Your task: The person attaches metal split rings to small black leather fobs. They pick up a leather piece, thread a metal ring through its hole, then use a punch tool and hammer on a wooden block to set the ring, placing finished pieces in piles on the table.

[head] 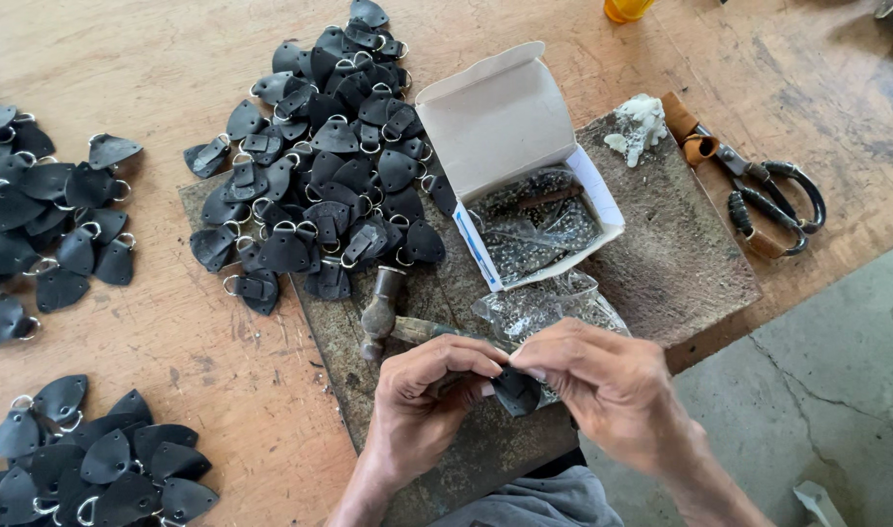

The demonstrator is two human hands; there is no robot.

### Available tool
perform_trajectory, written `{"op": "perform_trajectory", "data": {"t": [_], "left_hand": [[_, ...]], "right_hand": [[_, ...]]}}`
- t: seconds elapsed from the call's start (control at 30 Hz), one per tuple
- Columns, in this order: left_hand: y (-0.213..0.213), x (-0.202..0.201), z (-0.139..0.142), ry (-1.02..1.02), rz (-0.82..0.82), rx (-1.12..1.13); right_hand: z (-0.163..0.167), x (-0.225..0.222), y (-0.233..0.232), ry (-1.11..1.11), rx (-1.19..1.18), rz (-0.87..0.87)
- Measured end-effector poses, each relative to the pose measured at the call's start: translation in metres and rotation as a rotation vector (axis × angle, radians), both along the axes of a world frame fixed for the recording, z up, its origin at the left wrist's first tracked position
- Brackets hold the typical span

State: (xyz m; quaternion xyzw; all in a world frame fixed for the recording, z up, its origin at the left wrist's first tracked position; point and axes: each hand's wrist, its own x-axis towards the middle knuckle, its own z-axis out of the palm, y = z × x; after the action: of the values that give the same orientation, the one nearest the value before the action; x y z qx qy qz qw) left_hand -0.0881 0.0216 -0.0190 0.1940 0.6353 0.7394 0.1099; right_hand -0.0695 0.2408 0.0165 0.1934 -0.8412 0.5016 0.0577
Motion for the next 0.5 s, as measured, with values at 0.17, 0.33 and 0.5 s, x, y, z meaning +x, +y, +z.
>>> {"op": "perform_trajectory", "data": {"t": [0.17, 0.33, 0.5], "left_hand": [[0.0, 0.0, 0.0, -0.023, -0.002, 0.011], [0.001, -0.002, 0.001, 0.035, 0.017, -0.029], [0.002, -0.001, 0.005, 0.043, 0.045, -0.075]], "right_hand": [[0.008, 0.002, -0.007, 0.049, 0.081, 0.03], [0.0, 0.003, -0.006, 0.097, 0.14, 0.022], [0.001, 0.002, -0.013, 0.291, 0.194, 0.091]]}}
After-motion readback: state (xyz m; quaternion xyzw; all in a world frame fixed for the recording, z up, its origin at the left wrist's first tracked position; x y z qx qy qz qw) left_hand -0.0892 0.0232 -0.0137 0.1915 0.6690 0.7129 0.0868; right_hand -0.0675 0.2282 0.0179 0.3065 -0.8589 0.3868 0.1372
